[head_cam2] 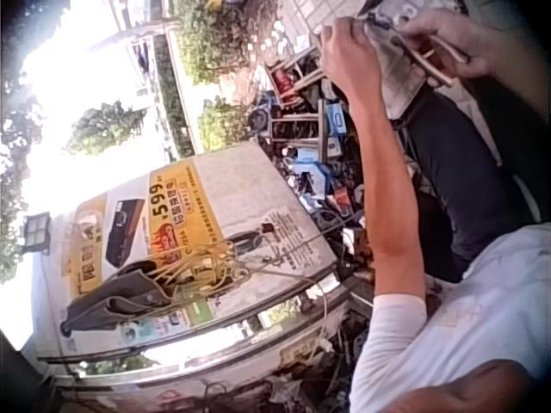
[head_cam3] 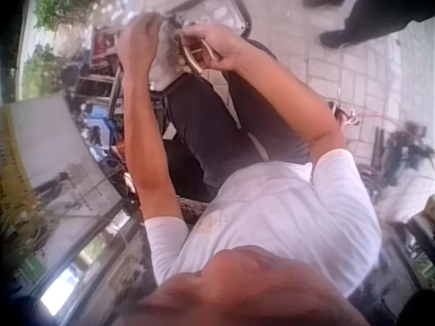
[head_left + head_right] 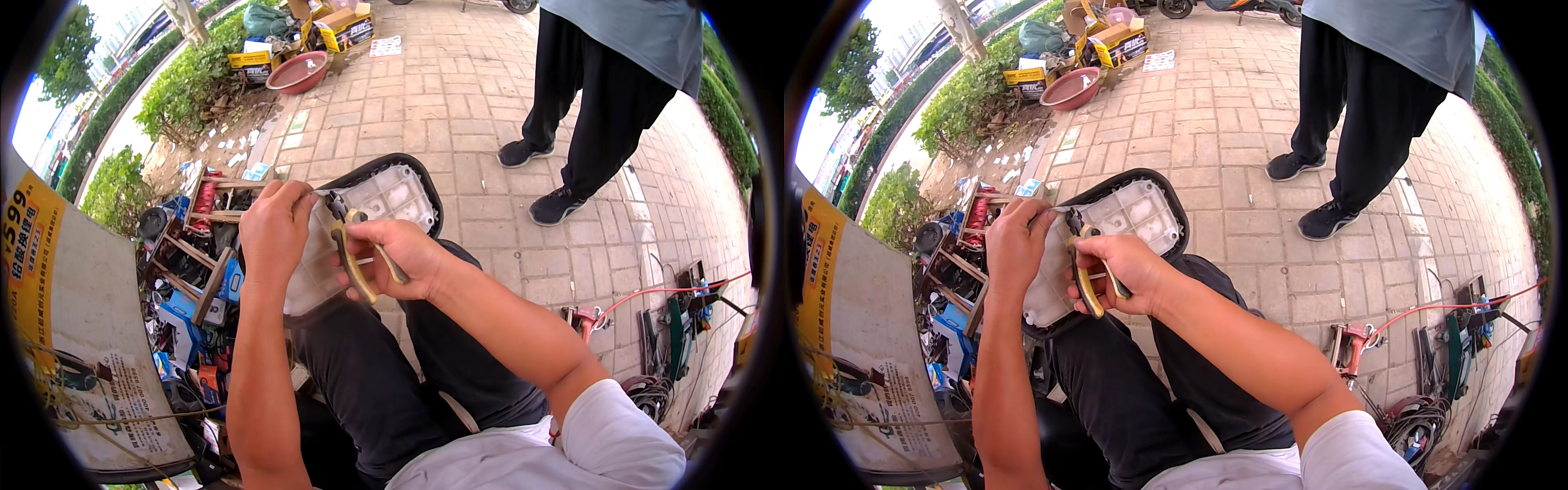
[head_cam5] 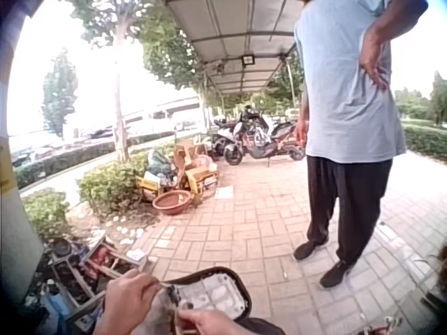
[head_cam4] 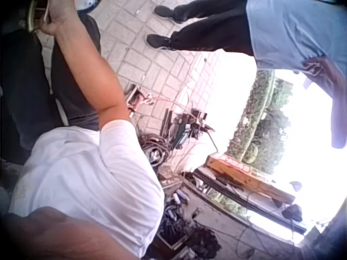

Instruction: The person removes a black seat cover from a scooter seat, then uses a screwdriver to pry and separate the white foam insert from the seat base. The person handles the seat and foam throughout, with another person observing nearby.

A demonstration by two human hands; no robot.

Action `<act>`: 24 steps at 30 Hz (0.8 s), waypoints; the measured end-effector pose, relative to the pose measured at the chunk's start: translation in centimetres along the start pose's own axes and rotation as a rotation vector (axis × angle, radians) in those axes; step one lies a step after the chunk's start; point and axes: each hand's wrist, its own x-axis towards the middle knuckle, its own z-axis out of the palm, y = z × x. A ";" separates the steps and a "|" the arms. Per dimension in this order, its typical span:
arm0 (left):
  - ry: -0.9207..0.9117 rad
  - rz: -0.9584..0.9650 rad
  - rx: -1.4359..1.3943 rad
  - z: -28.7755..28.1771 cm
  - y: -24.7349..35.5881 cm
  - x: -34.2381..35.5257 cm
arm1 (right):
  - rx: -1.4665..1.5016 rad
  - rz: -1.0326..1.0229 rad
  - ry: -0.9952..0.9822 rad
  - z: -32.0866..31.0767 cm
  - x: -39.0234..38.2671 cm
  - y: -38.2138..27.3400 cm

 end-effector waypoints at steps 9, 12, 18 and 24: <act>-0.016 -0.109 -0.079 0.8 0.1 0.4 | -1.256 -0.544 0.366 -0.6 -0.5 1.3; -0.069 -0.088 -0.080 1.5 0.8 1.4 | -1.266 -0.492 0.335 -1.7 -1.4 0.2; -0.207 0.087 0.051 3.5 6.4 4.9 | -0.448 -0.192 0.129 -5.1 -5.9 -3.7; -0.016 0.312 -0.039 7.2 10.7 7.2 | -0.160 -0.201 0.089 -8.7 -11.3 -7.0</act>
